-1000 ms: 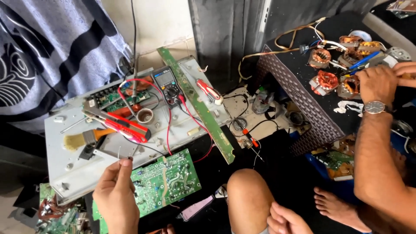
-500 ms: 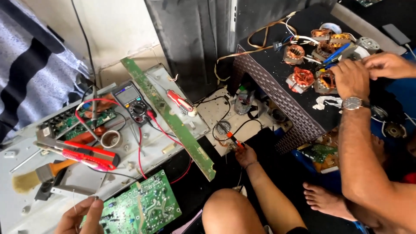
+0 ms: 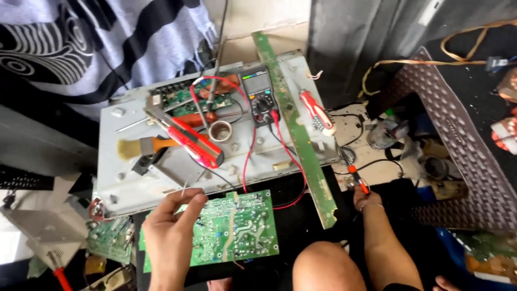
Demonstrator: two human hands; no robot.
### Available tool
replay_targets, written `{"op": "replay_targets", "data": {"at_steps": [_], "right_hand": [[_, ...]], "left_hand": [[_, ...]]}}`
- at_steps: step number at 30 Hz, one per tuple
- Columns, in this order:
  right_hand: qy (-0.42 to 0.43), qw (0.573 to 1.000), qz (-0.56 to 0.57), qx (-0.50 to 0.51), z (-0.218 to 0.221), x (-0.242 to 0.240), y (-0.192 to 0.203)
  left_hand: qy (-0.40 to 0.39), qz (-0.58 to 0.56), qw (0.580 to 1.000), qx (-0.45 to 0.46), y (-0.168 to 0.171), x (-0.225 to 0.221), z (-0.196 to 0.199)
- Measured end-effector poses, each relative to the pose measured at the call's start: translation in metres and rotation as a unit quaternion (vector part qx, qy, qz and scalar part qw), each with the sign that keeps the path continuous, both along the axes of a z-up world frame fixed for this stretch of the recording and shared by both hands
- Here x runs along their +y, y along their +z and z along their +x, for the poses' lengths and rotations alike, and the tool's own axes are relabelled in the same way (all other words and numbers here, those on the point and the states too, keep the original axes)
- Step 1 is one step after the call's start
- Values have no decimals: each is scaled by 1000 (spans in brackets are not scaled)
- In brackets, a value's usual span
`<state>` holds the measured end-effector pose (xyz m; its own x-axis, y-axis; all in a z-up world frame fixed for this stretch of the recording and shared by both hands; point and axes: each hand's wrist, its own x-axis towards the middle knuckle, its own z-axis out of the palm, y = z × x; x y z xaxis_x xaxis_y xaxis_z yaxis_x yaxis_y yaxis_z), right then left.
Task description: Soldering and testing electronic components on a television circuit board during a repair process.
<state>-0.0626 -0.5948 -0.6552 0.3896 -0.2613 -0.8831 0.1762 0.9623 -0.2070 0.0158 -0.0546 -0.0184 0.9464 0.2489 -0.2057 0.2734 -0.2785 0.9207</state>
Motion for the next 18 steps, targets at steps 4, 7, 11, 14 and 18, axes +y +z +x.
{"op": "replay_targets", "data": {"at_steps": [4, 7, 11, 14, 18], "right_hand": [[-94, 992, -61, 54, 11, 8, 21], [-166, 968, -164, 96, 15, 70, 135], [-84, 970, -226, -14, 7, 76, 147], [-54, 957, -284, -26, 16, 60, 143], [-127, 934, -331, 44, 10, 46, 187]], "left_hand": [[-9, -43, 999, -6, 3, 5, 1], [-2, -71, 997, 0, 7, 9, 4], [-17, -81, 997, -5, 10, 11, 4], [-47, -27, 998, 9, 13, 19, 4], [-104, -7, 995, 13, 4, 37, 6]]}}
